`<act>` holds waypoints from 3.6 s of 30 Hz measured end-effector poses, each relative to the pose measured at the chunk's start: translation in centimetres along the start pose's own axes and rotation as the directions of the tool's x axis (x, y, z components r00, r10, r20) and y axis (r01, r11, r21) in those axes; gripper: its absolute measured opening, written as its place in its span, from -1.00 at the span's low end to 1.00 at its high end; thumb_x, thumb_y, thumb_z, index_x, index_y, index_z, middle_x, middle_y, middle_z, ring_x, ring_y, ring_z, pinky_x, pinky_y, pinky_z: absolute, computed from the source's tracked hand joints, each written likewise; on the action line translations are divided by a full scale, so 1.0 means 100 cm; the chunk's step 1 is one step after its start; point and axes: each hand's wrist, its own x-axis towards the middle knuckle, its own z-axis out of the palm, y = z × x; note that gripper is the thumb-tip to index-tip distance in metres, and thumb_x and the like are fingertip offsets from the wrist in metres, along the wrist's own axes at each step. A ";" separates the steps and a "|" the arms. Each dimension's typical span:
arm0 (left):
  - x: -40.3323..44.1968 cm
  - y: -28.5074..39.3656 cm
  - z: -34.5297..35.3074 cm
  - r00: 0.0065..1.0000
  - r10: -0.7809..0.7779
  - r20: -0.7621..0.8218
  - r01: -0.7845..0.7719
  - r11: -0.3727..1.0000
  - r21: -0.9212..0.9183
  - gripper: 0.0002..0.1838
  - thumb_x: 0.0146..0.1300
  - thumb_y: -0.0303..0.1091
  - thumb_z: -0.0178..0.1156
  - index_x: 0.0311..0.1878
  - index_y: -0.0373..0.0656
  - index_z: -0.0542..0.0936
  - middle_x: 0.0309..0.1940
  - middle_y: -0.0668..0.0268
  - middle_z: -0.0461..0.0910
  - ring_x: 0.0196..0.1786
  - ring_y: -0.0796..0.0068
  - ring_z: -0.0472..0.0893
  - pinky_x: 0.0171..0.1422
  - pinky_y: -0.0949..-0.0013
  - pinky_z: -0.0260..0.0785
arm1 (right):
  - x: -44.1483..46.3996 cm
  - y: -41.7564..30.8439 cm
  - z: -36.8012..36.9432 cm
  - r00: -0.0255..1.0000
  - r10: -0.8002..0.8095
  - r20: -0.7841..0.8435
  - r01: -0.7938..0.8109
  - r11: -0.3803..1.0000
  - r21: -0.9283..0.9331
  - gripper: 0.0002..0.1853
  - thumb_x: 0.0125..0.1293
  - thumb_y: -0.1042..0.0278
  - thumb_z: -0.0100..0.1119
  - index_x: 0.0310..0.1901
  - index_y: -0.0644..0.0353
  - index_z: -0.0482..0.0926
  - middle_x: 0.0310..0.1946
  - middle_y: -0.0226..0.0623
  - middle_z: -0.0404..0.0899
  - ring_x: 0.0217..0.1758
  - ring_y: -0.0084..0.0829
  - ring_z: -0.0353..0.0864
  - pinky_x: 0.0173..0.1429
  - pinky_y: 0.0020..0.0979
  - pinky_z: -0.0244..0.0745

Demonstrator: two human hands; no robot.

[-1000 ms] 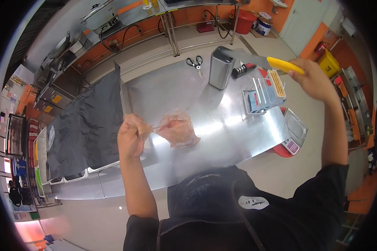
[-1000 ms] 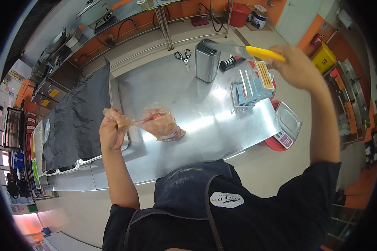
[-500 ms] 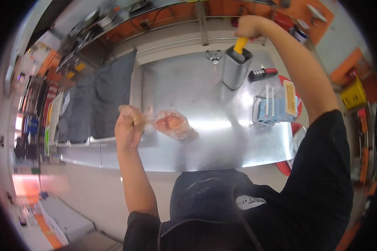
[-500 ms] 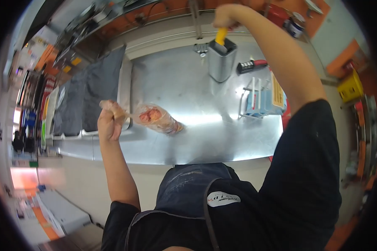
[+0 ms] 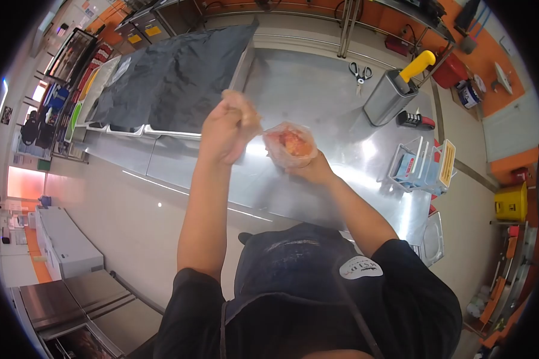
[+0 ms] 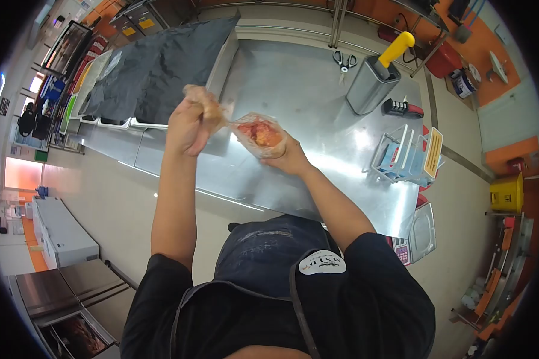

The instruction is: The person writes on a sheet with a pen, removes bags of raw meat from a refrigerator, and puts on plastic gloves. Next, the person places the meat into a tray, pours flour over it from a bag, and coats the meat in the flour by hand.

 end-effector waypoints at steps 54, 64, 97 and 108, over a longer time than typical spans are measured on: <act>-0.313 0.727 -0.725 0.400 0.905 -0.144 -0.589 0.374 0.716 -0.74 0.48 -0.31 0.08 0.15 -0.16 0.42 0.00 0.26 0.48 0.02 0.42 0.52 0.16 0.38 0.39 | 0.415 -0.344 0.981 0.793 -0.557 0.246 0.458 0.812 0.362 -0.45 0.16 0.37 0.51 0.16 0.33 0.52 0.09 -0.20 0.63 0.05 -0.45 0.64 0.14 -0.38 0.54; -0.162 0.791 -0.952 0.863 0.487 -0.136 -0.109 0.443 0.890 -0.09 0.34 0.25 0.14 0.52 -0.24 0.18 0.31 0.04 0.45 0.23 0.22 0.57 0.33 0.20 0.42 | 0.524 -0.341 1.071 0.988 -0.040 0.148 -0.040 0.863 0.504 -0.76 0.32 0.46 0.34 0.00 0.31 0.64 -0.13 -0.36 0.73 -0.09 -0.59 0.67 0.04 -0.48 0.56; 0.270 0.763 -1.115 0.824 -0.565 -0.034 0.420 0.570 0.706 -0.56 0.40 -0.03 0.26 -0.02 -0.30 0.61 -0.12 0.25 0.67 -0.09 0.56 0.65 0.01 0.56 0.46 | 0.867 -0.328 1.030 0.854 0.520 0.027 -0.149 0.193 0.970 -0.50 0.43 0.17 0.25 0.27 0.21 0.38 0.15 -0.10 0.47 0.16 -0.28 0.52 0.27 -0.18 0.54; 0.288 0.728 -1.145 0.800 -0.600 -0.011 0.426 0.554 0.716 -0.62 0.38 -0.08 0.29 -0.11 -0.29 0.64 -0.21 0.29 0.69 -0.13 0.59 0.65 -0.12 0.59 0.39 | 0.802 -0.351 1.096 0.829 -0.055 -0.556 -0.192 0.906 -0.377 -0.55 0.13 0.19 0.51 0.02 0.19 0.66 0.04 -0.11 0.55 -0.15 -0.25 0.66 -0.04 -0.34 0.59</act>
